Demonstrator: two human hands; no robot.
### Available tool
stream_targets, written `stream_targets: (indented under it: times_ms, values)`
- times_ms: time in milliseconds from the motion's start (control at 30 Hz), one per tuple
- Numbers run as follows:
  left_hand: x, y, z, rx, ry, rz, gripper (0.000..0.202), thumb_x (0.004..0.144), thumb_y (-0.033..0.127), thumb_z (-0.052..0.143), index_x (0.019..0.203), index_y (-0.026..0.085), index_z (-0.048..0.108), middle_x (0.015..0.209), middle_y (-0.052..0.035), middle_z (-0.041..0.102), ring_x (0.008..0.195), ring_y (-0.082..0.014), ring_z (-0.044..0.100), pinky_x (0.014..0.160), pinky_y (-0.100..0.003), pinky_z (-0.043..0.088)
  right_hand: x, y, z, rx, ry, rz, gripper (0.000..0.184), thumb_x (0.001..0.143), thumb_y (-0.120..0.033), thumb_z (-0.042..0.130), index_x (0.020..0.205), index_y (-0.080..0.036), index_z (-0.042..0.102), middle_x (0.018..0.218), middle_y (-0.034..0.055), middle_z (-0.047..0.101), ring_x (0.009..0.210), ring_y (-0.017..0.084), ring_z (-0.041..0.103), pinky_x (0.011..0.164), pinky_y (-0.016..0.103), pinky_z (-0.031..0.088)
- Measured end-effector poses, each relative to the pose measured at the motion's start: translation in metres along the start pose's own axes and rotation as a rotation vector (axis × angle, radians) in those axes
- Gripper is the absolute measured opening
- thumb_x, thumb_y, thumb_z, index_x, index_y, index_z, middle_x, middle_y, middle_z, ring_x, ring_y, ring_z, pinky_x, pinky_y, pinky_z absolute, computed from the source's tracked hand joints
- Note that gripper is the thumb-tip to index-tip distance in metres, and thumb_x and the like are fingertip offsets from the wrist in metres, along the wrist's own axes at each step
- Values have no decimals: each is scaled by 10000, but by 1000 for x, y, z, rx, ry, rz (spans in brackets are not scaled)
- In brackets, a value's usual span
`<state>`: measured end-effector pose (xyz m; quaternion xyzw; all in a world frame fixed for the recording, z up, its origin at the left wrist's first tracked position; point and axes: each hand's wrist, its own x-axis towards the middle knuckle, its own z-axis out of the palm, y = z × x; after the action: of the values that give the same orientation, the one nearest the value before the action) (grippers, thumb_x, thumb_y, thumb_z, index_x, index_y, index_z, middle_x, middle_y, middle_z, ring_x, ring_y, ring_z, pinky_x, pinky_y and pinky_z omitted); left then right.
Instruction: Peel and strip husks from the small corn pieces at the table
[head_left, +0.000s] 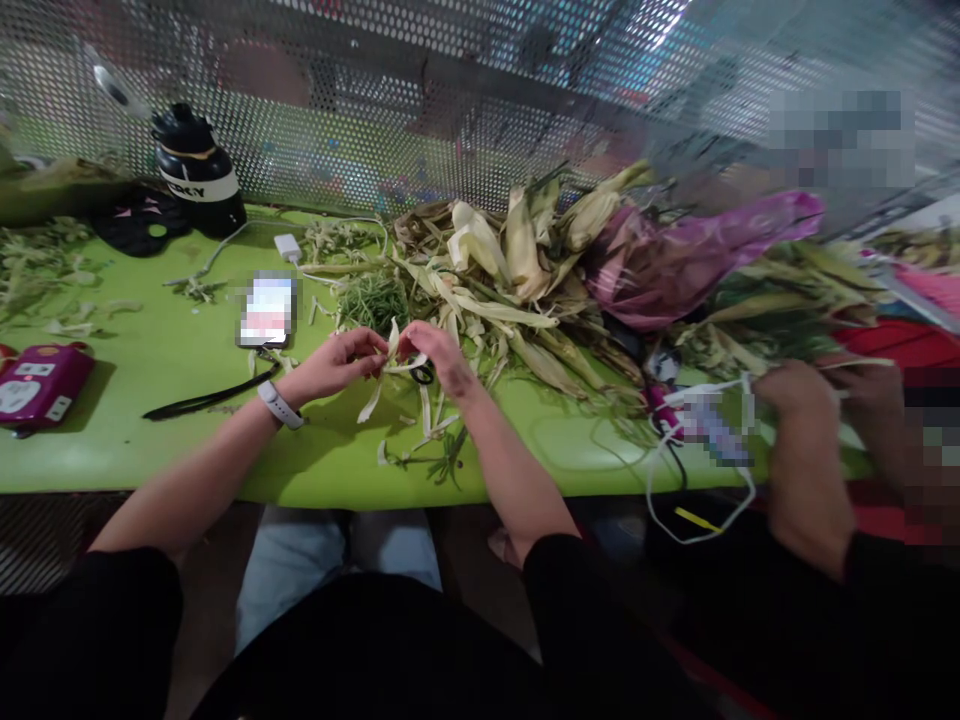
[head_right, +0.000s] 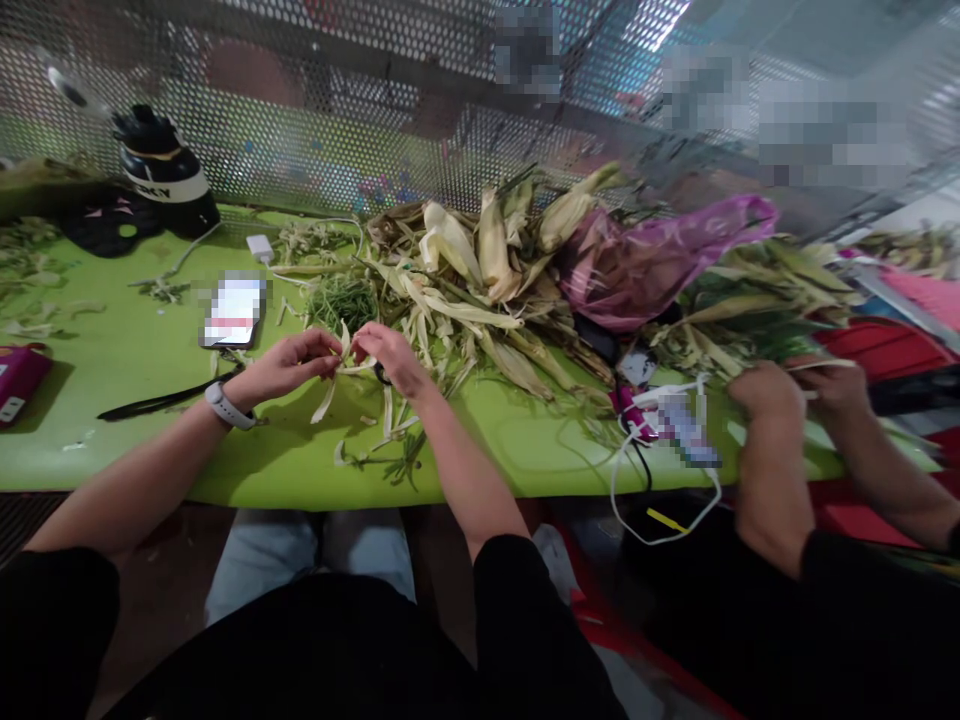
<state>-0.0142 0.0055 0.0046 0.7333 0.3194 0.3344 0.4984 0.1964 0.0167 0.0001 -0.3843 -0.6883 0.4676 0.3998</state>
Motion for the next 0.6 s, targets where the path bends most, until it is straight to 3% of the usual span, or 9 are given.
stream_targets:
  times_ms: [167, 367, 500, 600]
  values:
    - [1, -1, 1, 2, 19, -9, 222, 862, 297, 636, 994, 119, 634, 829, -64, 696, 723, -120, 651, 691, -272, 538, -1, 0, 14, -311, 91, -163, 392, 882, -504, 552, 658, -189, 492, 608, -31, 444, 591, 112, 414, 598, 265, 343]
    - [1, -2, -3, -164, 15, -197, 210, 874, 292, 604, 992, 124, 650, 610, -12, 640, 515, -96, 592, 506, -206, 486, 0, 8, 22, -511, 209, -437, 383, 972, -474, 430, 703, -208, 489, 693, 18, 486, 691, 158, 484, 672, 303, 399]
    - [1, -1, -2, -265, 20, -294, 165, 880, 284, 558, 929, 142, 628, 602, -27, 658, 459, -105, 578, 454, -209, 461, 0, 11, 24, -560, 232, -488, 378, 980, -479, 412, 738, -211, 524, 710, 26, 505, 700, 166, 501, 668, 310, 423]
    - [2, 1, 1, -300, 44, -292, 114, 862, 253, 549, 860, 152, 603, 654, -29, 664, 469, -94, 568, 469, -209, 460, 0, 12, 26, -553, 258, -499, 384, 974, -492, 419, 730, -210, 511, 706, 18, 505, 686, 154, 501, 656, 298, 429]
